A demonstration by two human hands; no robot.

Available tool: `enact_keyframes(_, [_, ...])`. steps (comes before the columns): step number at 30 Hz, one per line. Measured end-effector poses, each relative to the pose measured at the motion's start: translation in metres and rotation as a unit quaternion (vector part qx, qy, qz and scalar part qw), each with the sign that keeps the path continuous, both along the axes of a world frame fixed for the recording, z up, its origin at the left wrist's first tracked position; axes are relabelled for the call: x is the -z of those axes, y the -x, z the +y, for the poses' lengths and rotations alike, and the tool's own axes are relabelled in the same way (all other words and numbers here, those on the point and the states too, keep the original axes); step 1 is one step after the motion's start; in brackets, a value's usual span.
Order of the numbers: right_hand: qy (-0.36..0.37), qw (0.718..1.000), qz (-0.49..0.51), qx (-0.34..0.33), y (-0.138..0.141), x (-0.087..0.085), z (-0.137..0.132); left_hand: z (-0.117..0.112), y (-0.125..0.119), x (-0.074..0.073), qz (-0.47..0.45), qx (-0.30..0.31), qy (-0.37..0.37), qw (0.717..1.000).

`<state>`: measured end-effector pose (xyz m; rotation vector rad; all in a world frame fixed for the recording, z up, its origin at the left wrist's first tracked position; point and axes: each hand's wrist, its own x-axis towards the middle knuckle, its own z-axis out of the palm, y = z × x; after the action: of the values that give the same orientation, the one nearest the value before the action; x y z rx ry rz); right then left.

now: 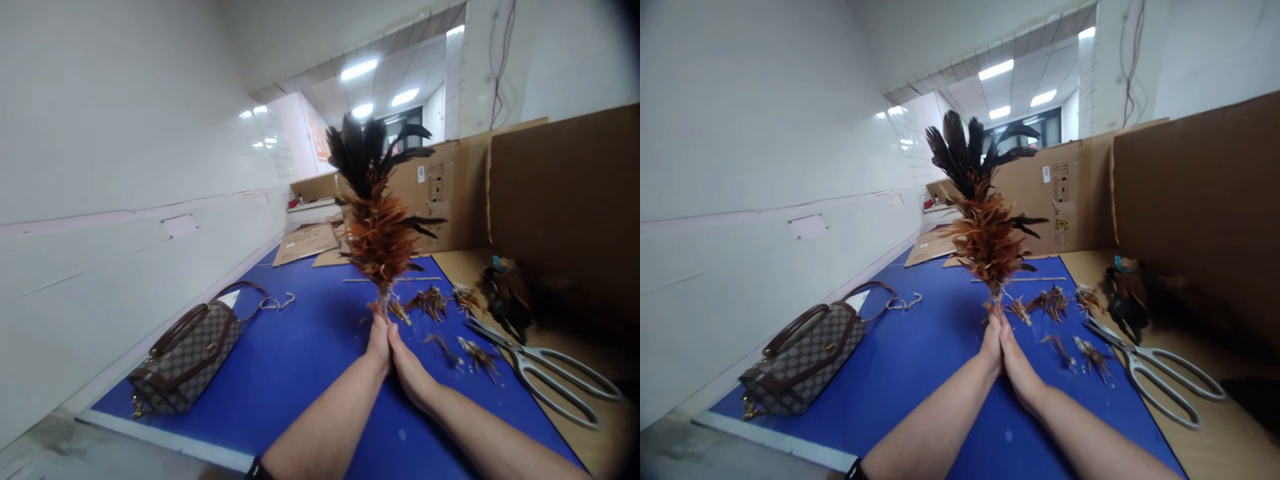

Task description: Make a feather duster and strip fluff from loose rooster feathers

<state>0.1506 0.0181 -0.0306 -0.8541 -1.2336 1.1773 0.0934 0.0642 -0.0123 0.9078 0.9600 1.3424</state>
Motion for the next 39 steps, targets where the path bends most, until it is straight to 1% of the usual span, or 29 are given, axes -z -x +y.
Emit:
enact_keyframes(3, [0.007,1.000,0.022,-0.015,0.000,-0.001,0.001,0.002,-0.001,0.004,0.007,-0.021,0.009,1.000])
enact_keyframes(6, [0.031,0.998,0.046,0.003,-0.002,0.003,0.004,0.004,-0.002,0.010,0.039,-0.067,0.019,0.997])
enact_keyframes(9, [0.049,0.997,0.040,0.034,-0.005,0.007,0.006,0.005,-0.002,0.014,0.076,-0.103,0.024,0.991])
enact_keyframes(13, [0.016,0.998,-0.015,0.062,-0.009,0.004,0.004,0.007,-0.002,0.016,0.117,-0.125,0.015,0.985])
enact_keyframes(16, [-0.006,0.996,-0.048,0.073,-0.014,0.000,0.005,0.008,-0.002,0.018,0.083,-0.133,0.010,0.988])
enact_keyframes(20, [-0.012,0.995,-0.061,0.076,-0.023,-0.001,0.012,0.003,-0.004,0.020,0.058,-0.124,-0.033,0.990])
enact_keyframes(25, [0.001,0.987,-0.090,0.130,-0.035,0.006,0.024,-0.005,-0.007,0.021,0.073,-0.077,-0.080,0.991])
enact_keyframes(27, [0.008,0.986,-0.094,0.139,-0.039,0.008,0.027,-0.006,-0.009,0.023,0.076,-0.056,-0.096,0.991])
enact_keyframes(29, [0.012,0.986,-0.092,0.140,-0.041,0.010,0.029,-0.005,-0.009,0.027,0.084,-0.044,-0.122,0.988])
enact_keyframes(33, [0.010,0.987,-0.090,0.129,-0.042,0.010,0.029,-0.002,-0.006,0.031,0.120,-0.042,-0.163,0.978])
enact_keyframes(39, [-0.018,0.989,-0.088,0.116,-0.040,0.007,0.026,-0.006,-0.003,0.023,0.168,-0.048,-0.190,0.966])
